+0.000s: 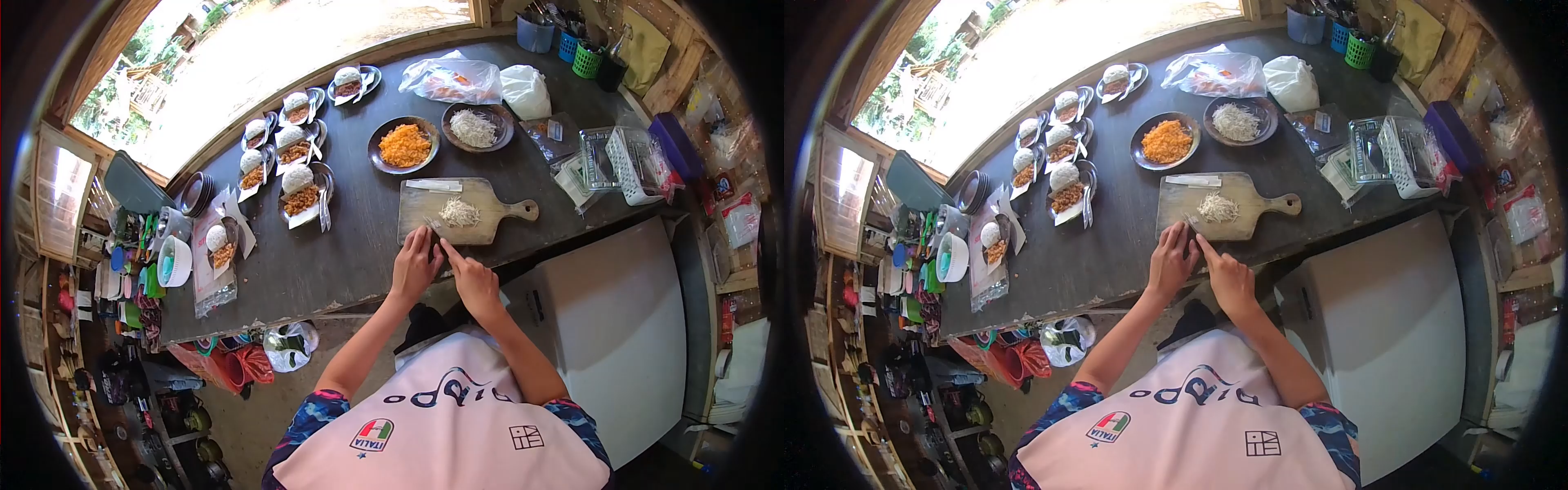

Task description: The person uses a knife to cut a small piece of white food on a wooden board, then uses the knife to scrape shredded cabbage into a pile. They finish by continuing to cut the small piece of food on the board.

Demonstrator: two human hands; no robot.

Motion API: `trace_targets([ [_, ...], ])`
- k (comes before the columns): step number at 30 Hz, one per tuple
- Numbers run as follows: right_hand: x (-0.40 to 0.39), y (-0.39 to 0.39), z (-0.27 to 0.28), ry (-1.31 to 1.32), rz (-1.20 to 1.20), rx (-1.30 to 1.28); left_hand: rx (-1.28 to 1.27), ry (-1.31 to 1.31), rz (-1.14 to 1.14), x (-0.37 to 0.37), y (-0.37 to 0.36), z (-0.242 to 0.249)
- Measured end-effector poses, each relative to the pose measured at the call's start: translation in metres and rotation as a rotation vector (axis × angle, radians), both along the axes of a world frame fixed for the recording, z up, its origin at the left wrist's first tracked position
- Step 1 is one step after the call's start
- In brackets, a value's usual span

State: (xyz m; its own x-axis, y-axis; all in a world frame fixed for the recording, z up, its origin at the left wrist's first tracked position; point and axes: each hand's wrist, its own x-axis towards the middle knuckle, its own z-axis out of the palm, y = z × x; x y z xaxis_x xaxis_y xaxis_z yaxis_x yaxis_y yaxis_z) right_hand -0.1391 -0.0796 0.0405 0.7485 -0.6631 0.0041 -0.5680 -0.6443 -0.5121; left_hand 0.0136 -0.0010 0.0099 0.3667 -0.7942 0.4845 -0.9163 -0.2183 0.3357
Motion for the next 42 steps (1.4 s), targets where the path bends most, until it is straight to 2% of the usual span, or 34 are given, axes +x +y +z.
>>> trace_targets([
  [24,0.000,0.003,-0.004,-0.009,0.017,-0.056,-0.032,-0.029,0.004,0.002,-0.003,-0.004],
  [27,-0.007,0.008,0.001,0.053,0.007,-0.028,-0.034,-0.042,0.001,-0.001,-0.001,-0.005],
  [33,0.001,0.000,-0.006,-0.050,0.025,-0.053,-0.033,-0.041,0.016,-0.003,-0.003,-0.001],
  [36,-0.006,0.006,0.004,0.039,0.018,-0.038,-0.021,-0.049,0.010,0.000,0.000,0.000],
  [42,-0.003,0.002,-0.003,0.033,0.027,-0.034,-0.004,-0.066,0.003,-0.001,-0.001,-0.003],
])
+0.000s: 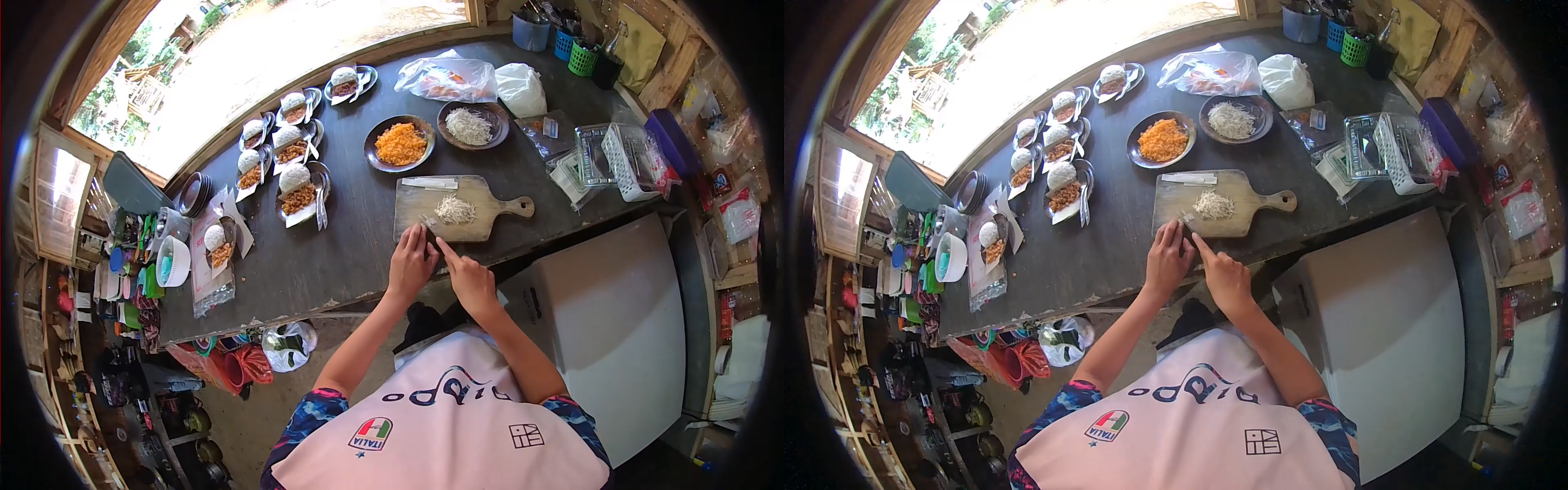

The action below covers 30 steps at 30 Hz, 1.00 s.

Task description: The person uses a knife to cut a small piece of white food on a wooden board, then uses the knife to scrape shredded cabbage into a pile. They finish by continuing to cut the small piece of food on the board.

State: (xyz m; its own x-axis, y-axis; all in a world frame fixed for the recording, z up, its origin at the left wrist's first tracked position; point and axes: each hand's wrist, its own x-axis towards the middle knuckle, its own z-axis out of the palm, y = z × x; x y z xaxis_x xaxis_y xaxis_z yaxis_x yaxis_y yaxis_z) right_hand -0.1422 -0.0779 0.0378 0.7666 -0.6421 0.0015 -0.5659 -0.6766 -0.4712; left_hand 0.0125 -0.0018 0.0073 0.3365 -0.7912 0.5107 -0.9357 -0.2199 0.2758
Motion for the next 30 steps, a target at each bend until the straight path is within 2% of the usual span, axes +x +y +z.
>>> trace_targets([
  [15,0.000,0.001,0.008,0.014,0.018,0.028,-0.017,0.008,0.003,0.001,0.002,0.000],
  [21,0.002,-0.001,0.000,-0.066,0.012,0.028,-0.002,0.045,-0.004,-0.001,0.002,-0.002],
  [30,0.000,0.003,0.005,0.016,0.004,0.042,0.005,0.039,-0.001,0.001,0.002,-0.002],
])
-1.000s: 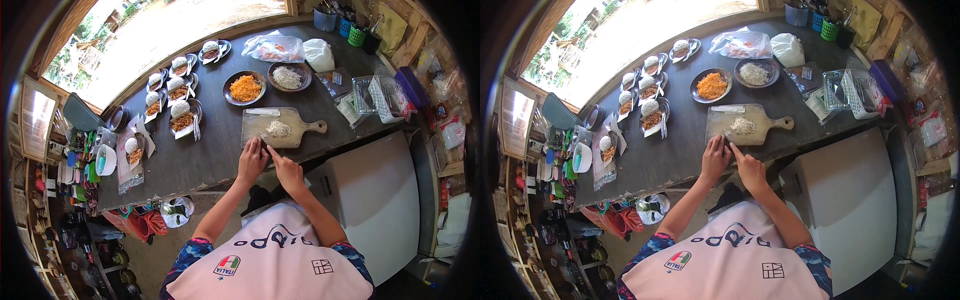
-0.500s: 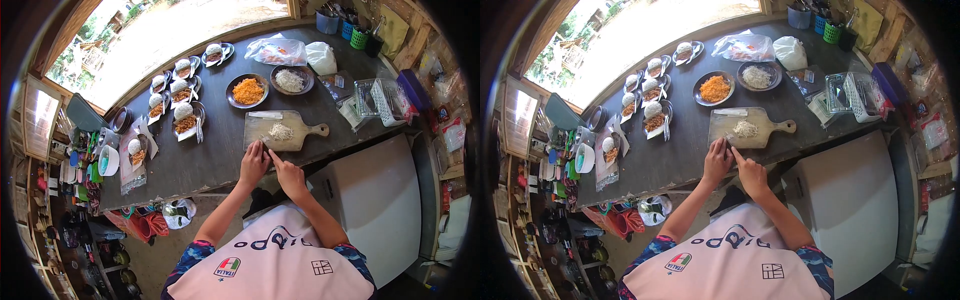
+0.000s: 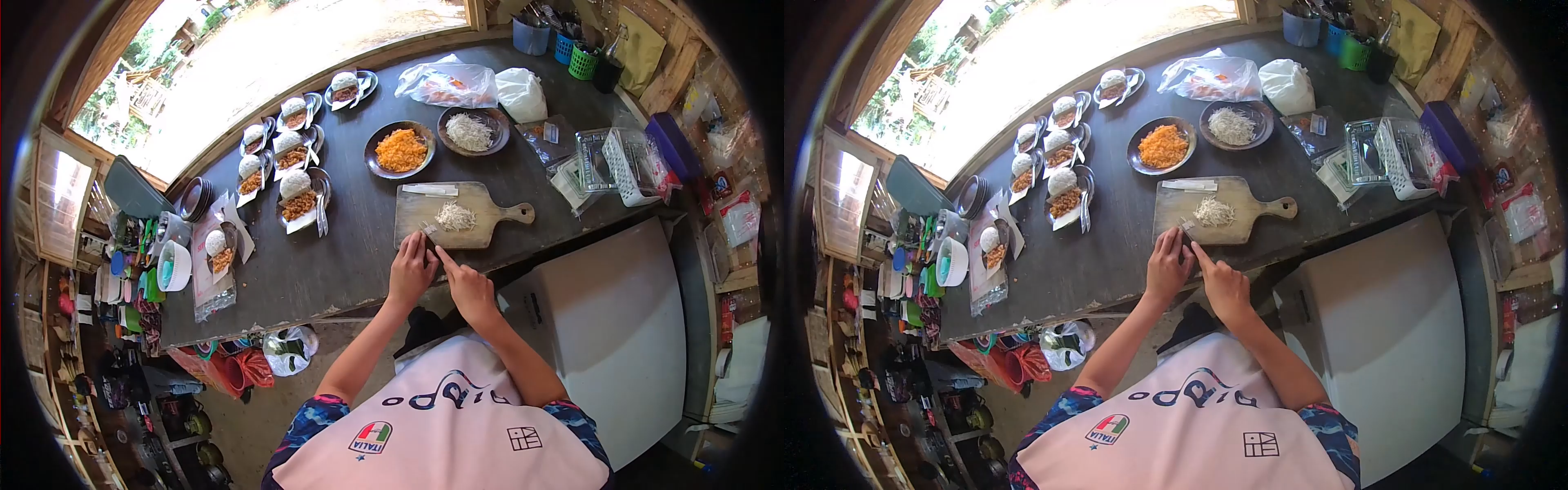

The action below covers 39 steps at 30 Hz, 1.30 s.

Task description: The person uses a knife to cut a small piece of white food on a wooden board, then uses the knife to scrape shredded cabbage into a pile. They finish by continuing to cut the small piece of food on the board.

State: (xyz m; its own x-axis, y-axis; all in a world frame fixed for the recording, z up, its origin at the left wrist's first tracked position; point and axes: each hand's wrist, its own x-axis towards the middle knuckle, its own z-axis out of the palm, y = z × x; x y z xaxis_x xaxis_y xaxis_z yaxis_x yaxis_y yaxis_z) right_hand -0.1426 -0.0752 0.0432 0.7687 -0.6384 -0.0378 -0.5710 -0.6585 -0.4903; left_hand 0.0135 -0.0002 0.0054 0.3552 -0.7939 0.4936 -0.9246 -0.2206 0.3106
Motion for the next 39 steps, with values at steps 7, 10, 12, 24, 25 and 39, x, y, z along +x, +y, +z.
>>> trace_targets([
  [7,0.004,0.001,0.007,0.018,0.007,0.014,-0.022,-0.002,0.007,0.002,0.000,-0.001],
  [10,0.002,0.000,0.005,0.002,0.004,0.027,-0.020,0.027,0.011,0.000,0.000,-0.001],
  [12,0.006,-0.003,0.005,-0.008,0.013,0.025,-0.016,0.034,0.015,-0.001,0.001,-0.001],
  [24,0.007,-0.001,0.001,-0.020,0.023,0.006,-0.040,0.020,0.022,-0.002,-0.001,0.002],
  [25,0.008,0.000,0.002,-0.011,0.020,0.006,-0.042,0.019,0.023,-0.002,-0.001,0.002],
  [39,0.003,0.005,0.012,0.014,0.008,0.013,-0.041,0.019,0.034,-0.002,0.000,0.002],
])
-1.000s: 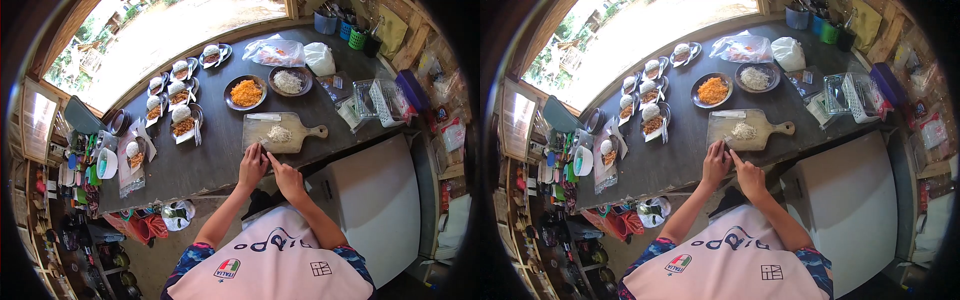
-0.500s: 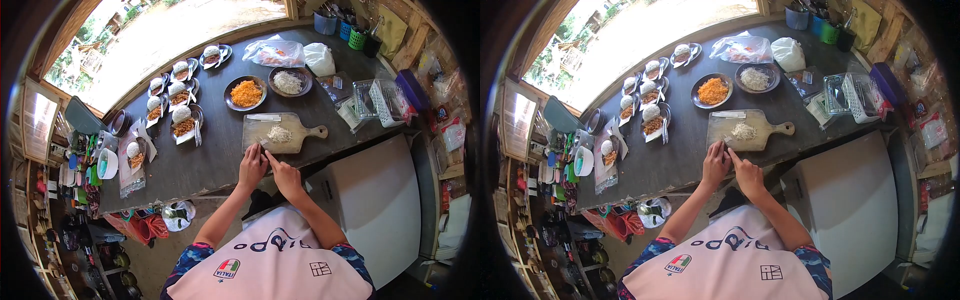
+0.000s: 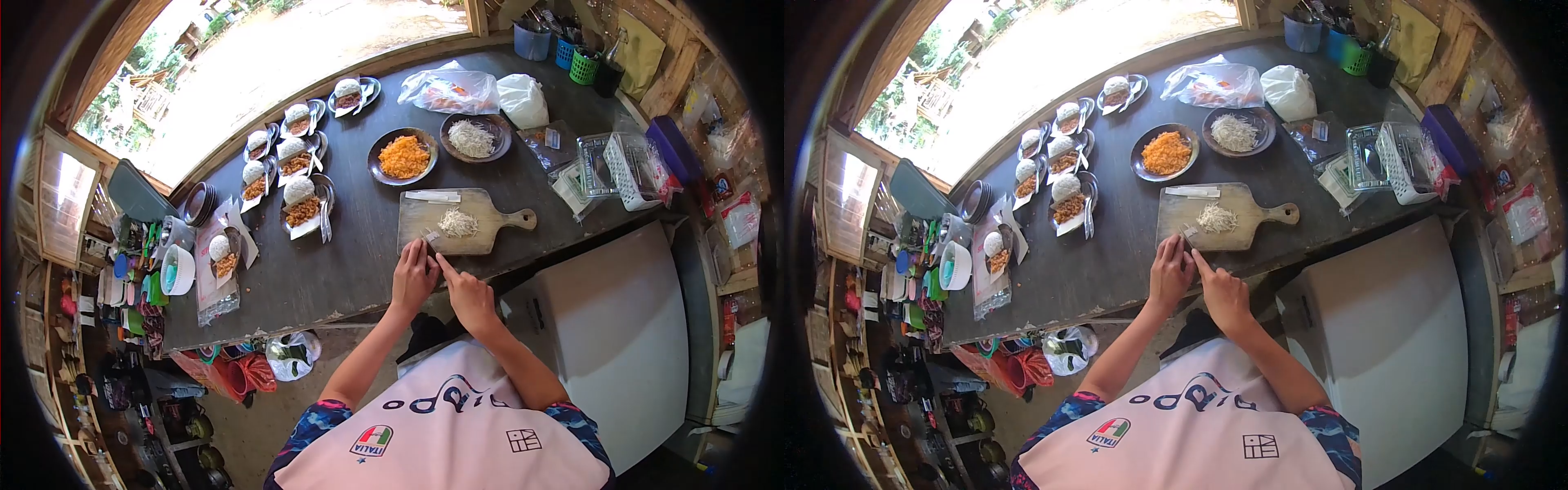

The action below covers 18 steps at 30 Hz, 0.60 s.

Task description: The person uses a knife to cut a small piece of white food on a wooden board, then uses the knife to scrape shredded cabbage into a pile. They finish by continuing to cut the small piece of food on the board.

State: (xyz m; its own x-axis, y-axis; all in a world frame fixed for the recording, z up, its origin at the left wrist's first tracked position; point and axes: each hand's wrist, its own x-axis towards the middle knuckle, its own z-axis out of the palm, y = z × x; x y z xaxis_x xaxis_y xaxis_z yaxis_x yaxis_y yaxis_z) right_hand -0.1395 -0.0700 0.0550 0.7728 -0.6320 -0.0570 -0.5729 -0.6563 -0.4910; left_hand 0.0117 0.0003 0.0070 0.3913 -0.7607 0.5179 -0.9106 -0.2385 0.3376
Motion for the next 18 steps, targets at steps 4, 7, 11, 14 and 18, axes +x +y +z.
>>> trace_targets([
  [4,0.000,-0.002,-0.008,-0.014,0.005,-0.014,-0.005,0.007,-0.012,0.000,-0.001,0.001],
  [7,0.004,-0.005,-0.008,-0.018,0.019,-0.021,-0.001,0.003,-0.019,-0.002,0.000,0.001],
  [11,0.004,-0.002,-0.001,0.000,0.012,-0.014,-0.009,0.009,-0.012,0.001,0.000,-0.003],
  [14,0.003,-0.004,-0.005,-0.011,0.005,-0.008,0.003,0.014,-0.019,-0.001,0.001,0.002],
  [18,0.012,-0.006,-0.011,-0.055,0.014,-0.021,-0.017,0.013,-0.016,0.001,-0.001,-0.003],
])
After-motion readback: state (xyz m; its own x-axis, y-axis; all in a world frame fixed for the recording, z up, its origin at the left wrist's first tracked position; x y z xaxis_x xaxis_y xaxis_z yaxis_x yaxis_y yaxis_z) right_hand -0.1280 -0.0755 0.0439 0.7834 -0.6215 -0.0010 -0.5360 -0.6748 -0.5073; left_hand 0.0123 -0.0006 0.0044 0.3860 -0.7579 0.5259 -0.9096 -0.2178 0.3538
